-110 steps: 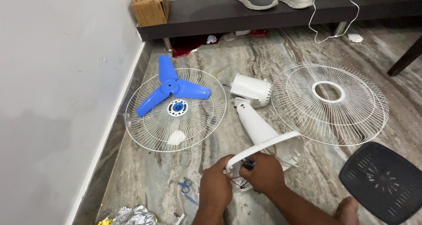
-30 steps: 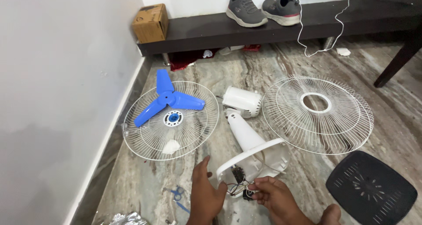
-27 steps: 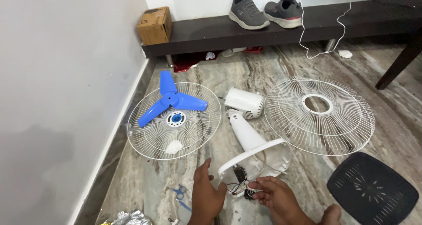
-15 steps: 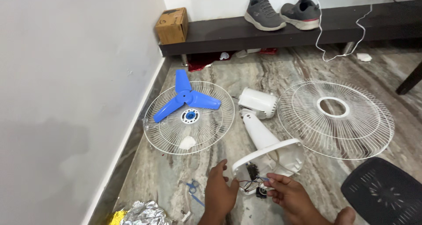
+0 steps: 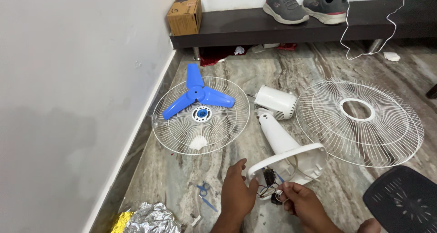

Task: The person disassembles a table fan by removing screws from the base cover using a screwdriver and scissors. They then open the base to access the internal wiring and components.

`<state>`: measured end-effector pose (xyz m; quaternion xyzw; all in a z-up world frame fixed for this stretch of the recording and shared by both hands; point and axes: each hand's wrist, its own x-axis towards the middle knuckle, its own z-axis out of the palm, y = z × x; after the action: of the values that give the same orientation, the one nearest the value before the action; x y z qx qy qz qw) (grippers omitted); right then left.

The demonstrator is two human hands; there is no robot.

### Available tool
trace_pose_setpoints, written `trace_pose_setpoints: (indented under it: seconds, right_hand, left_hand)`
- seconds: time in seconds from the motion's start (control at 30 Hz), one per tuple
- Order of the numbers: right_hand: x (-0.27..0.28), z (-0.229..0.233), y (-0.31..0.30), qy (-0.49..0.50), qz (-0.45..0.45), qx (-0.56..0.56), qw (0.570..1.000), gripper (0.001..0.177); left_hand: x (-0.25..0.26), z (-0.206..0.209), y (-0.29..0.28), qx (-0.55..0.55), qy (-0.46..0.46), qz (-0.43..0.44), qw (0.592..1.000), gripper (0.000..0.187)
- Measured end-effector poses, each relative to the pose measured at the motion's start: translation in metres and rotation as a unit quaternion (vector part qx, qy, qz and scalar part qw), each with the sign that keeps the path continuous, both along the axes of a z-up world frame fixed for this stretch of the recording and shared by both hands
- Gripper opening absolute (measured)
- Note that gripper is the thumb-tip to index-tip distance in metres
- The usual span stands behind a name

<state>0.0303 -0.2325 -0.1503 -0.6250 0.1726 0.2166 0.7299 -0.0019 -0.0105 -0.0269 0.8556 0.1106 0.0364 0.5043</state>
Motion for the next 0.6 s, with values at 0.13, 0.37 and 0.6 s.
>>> trace_pose_setpoints:
  seconds: [0.13,0.37,0.6]
  right_hand:
    - [0.002,-0.010,-0.003,-0.006,0.025,0.019,0.999,0.037]
    - [0.000,0.000,0.006,-0.020,0.089,-0.035,0.995,0.033]
    - [-0.003,0.001,0.010,-0.031,0.101,-0.037,0.994,0.034]
  left_hand:
    - [0.002,0.001,-0.002,0.017,-0.016,0.008,1.000,0.062]
    - [0.001,0.002,0.001,0.017,-0.023,-0.010,1.000,0.058]
    - [0.000,-0.001,0.000,0.021,-0.042,-0.019,0.999,0.052]
